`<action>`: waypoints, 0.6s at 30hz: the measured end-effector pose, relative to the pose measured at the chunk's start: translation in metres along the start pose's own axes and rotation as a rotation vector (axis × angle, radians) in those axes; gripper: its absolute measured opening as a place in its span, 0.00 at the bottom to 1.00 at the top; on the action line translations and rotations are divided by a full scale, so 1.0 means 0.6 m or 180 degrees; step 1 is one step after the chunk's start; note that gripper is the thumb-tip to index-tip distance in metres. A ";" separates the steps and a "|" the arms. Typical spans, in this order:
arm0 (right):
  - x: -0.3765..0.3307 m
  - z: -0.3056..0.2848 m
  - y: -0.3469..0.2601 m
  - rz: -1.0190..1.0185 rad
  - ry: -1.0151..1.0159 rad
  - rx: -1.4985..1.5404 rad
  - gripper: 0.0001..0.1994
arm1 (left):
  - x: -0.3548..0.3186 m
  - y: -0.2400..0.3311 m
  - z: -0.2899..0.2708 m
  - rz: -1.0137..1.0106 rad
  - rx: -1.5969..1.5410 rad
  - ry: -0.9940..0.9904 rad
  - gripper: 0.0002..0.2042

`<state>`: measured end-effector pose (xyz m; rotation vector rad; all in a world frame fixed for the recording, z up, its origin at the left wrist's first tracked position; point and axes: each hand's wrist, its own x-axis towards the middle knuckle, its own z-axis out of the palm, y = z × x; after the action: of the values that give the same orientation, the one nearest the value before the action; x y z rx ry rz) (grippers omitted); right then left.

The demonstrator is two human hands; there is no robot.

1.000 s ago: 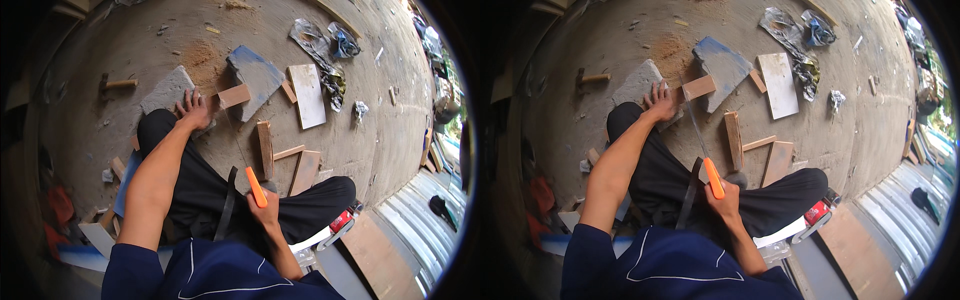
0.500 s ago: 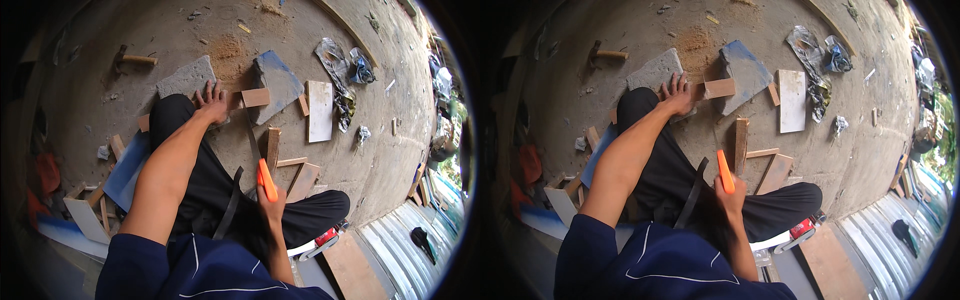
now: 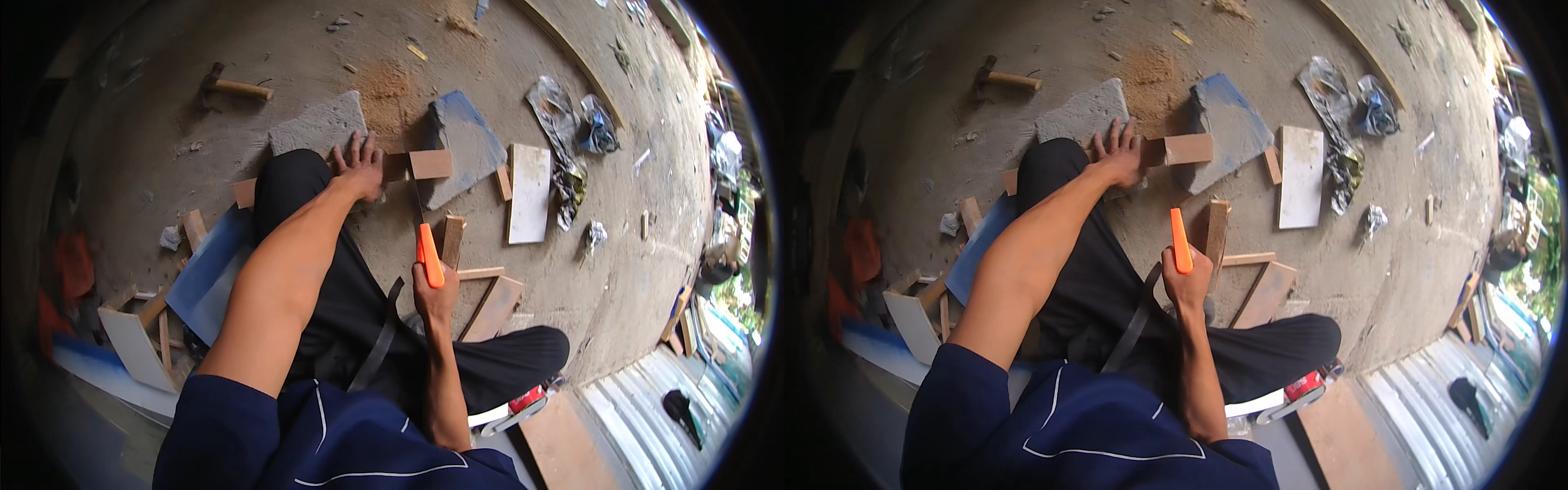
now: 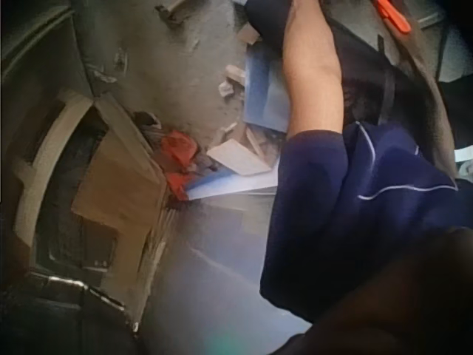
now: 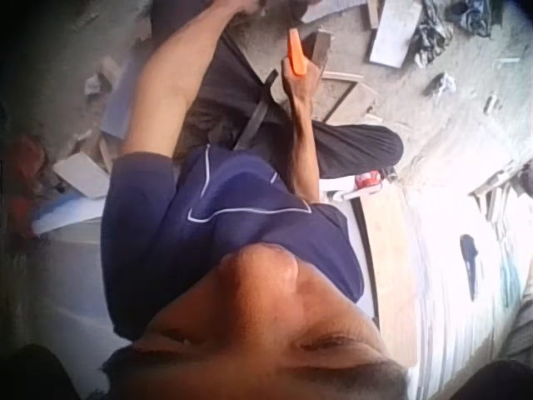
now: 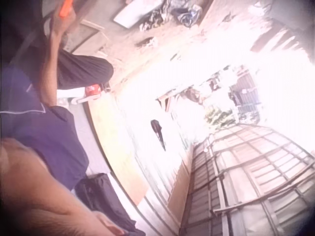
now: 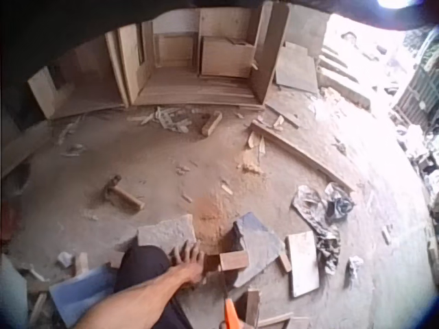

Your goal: The person sits on the floor and uses a hand saw to cut a small piece of wood placed between two concrete blocks. After cutting, the person arranges the cut pieces and a larger plank on the floor.

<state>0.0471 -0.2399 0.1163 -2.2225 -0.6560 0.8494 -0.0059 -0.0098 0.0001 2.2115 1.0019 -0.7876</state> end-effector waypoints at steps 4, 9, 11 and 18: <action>-0.064 -0.032 0.004 -0.0145 0.0070 0.0056 0.11 | 0.003 -0.010 0.000 -0.0049 0.0027 0.0096 0.41; -0.089 -0.056 0.030 0.0079 0.0025 0.0059 0.09 | -0.005 0.002 -0.010 0.0020 -0.0172 0.0007 0.41; -0.004 -0.007 0.018 -0.0130 0.0028 -0.0134 0.10 | 0.000 -0.004 -0.001 0.0073 -0.0117 0.0005 0.41; -0.105 -0.068 0.002 -0.0191 0.0036 0.0222 0.10 | 0.000 -0.008 0.006 0.0020 0.0091 0.0005 0.40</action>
<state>0.0350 -0.2974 0.1631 -2.1332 -0.6743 0.8169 -0.0106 -0.0094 -0.0036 2.2385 0.9898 -0.8022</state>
